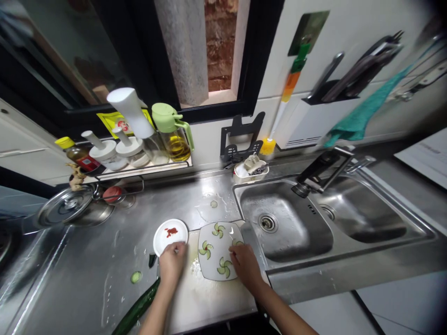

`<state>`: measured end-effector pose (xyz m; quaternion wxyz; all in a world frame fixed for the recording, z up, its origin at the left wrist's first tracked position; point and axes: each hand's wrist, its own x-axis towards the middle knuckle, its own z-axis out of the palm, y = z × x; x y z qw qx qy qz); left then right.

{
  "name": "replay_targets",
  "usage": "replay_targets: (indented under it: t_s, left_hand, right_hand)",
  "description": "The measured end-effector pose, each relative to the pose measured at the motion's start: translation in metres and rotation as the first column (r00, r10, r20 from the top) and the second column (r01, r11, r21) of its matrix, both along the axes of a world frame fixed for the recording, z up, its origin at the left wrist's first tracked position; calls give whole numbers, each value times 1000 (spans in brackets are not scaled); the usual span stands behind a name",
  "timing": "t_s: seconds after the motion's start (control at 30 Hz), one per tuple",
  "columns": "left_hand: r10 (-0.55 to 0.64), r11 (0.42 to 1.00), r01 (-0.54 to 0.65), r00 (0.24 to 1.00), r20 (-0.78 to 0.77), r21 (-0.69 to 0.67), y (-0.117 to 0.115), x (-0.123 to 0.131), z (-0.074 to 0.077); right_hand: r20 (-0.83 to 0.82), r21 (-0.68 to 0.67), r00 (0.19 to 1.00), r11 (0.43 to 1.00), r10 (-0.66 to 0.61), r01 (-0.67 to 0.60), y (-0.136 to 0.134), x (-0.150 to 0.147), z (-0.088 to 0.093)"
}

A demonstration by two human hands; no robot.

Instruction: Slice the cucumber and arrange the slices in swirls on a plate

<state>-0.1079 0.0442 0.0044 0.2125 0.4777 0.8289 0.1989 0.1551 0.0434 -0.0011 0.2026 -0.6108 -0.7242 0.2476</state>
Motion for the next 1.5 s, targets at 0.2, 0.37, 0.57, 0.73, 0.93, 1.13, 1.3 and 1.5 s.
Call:
replay_targets:
  t_s: [0.2,0.37,0.57,0.73,0.93,1.13,1.3,1.5]
  left_hand:
    - [-289,955,269,941,178,127,-9,69,5]
    - [-423,903,400,891,162,157,-6,122,2]
    - [-444,895,429,885,139,125,2,159,-9]
    - [-455,888,444,884,104,118,4,166,-18]
    - [-455,888,447,888,63,113,4,168,-28]
    - [-454,889,446,889,62,103,4,168,-30]
    - [-454,889,447,888,71,99,4,167,-28]
    - [-448,891,438,891,71,121,2,163,-25]
  right_hand:
    - [10,-29,997,996,-81,82,-9,33,1]
    - [26,-44,993,992,-118,119,-13,43,2]
    - [30,-28,993,993,-115,116,-12,41,-4]
    - [29,18,994,994,-107,107,-9,38,-12]
    - [66,23,995,997,-79,77,-5,35,-16]
    - [96,-3,994,998,-55,55,-2,32,-13]
    - [116,-15,992,999,-46,48,-1,32,-14]
    - [80,5,996,999,-40,40,1,33,-12]
